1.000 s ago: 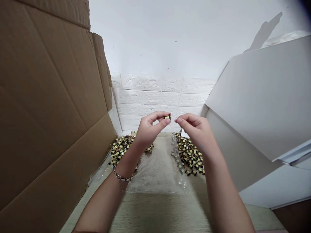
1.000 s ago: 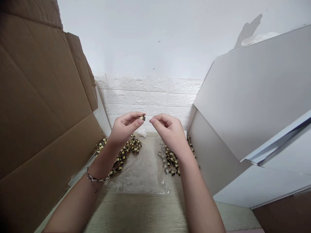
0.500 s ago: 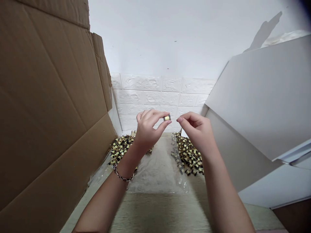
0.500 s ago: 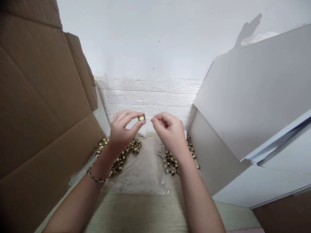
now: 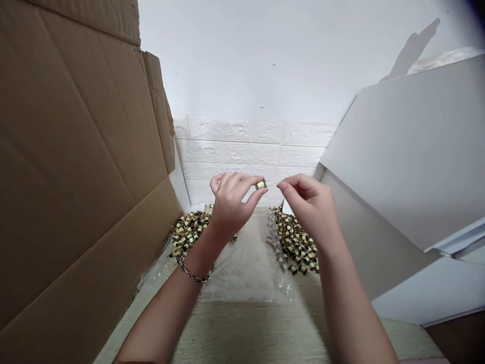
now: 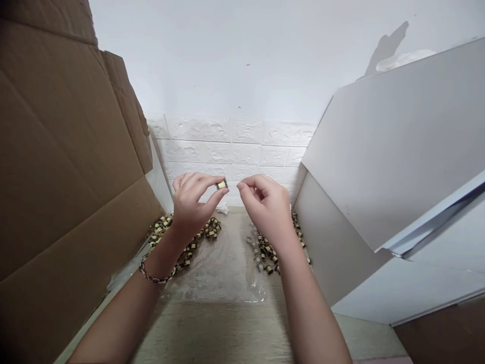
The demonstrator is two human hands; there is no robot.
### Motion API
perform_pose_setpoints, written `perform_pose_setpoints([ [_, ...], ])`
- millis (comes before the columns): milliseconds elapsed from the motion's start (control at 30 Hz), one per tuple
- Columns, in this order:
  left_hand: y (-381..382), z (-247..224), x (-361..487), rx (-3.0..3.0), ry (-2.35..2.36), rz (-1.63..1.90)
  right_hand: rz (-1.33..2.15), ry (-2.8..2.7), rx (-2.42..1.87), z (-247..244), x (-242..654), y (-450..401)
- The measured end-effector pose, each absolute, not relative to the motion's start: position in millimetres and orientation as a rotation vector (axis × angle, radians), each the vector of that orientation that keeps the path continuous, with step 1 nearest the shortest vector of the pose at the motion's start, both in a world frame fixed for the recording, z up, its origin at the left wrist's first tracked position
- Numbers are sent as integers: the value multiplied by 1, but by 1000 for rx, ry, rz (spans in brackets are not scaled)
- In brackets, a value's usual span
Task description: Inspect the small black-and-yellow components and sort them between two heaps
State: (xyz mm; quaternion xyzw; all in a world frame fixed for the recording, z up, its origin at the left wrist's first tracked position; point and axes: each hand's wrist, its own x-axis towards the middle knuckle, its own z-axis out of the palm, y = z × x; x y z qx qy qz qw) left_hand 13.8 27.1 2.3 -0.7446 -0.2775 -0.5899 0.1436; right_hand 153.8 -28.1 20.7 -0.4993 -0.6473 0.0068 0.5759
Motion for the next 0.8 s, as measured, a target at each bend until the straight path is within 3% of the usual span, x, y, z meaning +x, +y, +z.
perform_pose_setpoints([
  [800, 27, 1, 17, -2079, -849, -1712, 385, -1319, -1025, 13, 151, -10],
])
